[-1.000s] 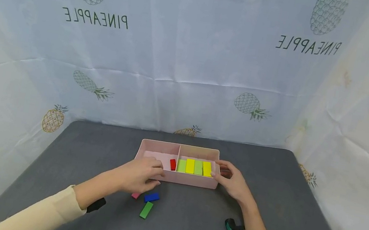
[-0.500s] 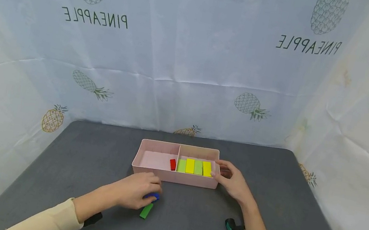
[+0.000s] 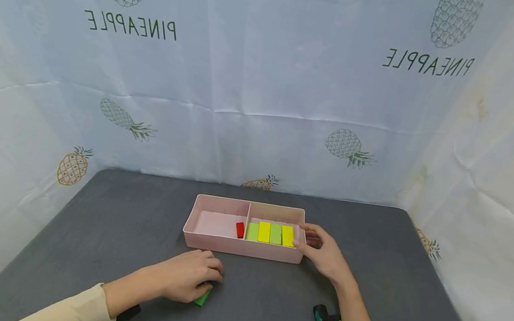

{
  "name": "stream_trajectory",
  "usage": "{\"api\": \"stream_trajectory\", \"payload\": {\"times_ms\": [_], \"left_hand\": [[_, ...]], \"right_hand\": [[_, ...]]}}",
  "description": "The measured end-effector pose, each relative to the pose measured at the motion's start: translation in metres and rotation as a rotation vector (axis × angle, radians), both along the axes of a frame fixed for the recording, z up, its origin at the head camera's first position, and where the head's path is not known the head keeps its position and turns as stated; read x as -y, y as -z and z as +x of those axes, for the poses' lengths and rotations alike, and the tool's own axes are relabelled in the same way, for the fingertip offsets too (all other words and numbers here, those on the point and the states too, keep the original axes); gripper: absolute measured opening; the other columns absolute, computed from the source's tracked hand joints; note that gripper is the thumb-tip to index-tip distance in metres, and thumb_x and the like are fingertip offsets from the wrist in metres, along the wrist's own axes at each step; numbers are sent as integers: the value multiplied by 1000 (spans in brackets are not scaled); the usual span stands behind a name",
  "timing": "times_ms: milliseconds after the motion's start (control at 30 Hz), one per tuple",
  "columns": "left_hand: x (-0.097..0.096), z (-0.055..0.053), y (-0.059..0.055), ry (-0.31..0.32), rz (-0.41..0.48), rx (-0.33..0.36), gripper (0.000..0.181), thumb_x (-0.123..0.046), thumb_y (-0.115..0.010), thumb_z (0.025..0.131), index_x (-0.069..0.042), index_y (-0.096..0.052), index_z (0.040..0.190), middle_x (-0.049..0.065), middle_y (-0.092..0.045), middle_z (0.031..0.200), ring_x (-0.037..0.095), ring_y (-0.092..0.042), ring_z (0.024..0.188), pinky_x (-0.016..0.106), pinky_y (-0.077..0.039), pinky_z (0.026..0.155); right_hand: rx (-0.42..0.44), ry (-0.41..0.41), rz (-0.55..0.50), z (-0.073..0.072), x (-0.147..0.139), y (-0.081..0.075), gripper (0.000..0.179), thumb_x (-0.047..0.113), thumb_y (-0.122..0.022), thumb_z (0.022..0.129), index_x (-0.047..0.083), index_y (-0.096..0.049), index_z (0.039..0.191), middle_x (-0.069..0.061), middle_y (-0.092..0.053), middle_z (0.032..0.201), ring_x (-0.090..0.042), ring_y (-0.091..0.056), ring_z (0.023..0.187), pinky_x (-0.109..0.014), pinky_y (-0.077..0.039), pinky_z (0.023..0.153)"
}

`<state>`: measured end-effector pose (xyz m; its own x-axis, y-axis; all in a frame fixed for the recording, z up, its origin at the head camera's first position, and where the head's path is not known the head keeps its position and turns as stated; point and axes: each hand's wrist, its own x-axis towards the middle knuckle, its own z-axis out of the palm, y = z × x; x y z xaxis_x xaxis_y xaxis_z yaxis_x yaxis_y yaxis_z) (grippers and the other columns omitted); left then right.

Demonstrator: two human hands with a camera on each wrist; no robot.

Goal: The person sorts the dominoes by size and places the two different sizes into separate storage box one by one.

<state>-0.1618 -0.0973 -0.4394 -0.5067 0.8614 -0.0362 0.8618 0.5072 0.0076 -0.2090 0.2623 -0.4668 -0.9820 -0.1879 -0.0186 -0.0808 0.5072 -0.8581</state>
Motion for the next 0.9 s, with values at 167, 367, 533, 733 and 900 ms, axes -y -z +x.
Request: {"api": "stream_trajectory", "payload": {"times_ms": [167, 367, 533, 733, 900], "left_hand": [[5, -1, 3, -44, 0, 25, 22, -20, -66, 94, -17, -76, 114, -7, -65, 111, 11, -56, 97, 27, -47, 89], [9, -2, 3, -99, -24, 70, 27, -20, -70, 91, -17, -75, 118, -7, -63, 111, 10, -53, 97, 27, -47, 91], [10, -3, 2, -125, -35, 80, 30, -22, -73, 90, -16, -74, 120, -6, -62, 113, 12, -54, 102, 29, -47, 95], [11, -4, 4, -148, -17, 94, 30, -22, -76, 89, -15, -74, 118, -4, -61, 111, 12, -54, 101, 29, -47, 95], [10, -6, 6, -153, -2, 104, 30, -22, -76, 89, -15, -73, 118, -5, -61, 110, 11, -53, 100, 27, -48, 95]], "right_hand": [[2, -22, -8, 1, -1, -3, 60, 31, -67, 100, 5, -44, 150, -26, -44, 149, -47, -51, 128, -53, -50, 95], [9, -33, -20, 2, -2, -4, 62, 31, -67, 99, 4, -43, 150, -27, -44, 148, -47, -51, 128, -50, -51, 93], [7, -24, -18, 1, -1, -4, 61, 32, -68, 99, 6, -45, 149, -26, -46, 147, -46, -52, 127, -49, -51, 93], [6, -24, -21, 2, -3, -2, 63, 34, -67, 99, 7, -44, 151, -25, -44, 149, -46, -51, 128, -51, -51, 94], [7, -21, -21, 2, -3, -2, 63, 36, -68, 99, 7, -44, 150, -25, -44, 149, -45, -51, 128, -52, -51, 94]]}}
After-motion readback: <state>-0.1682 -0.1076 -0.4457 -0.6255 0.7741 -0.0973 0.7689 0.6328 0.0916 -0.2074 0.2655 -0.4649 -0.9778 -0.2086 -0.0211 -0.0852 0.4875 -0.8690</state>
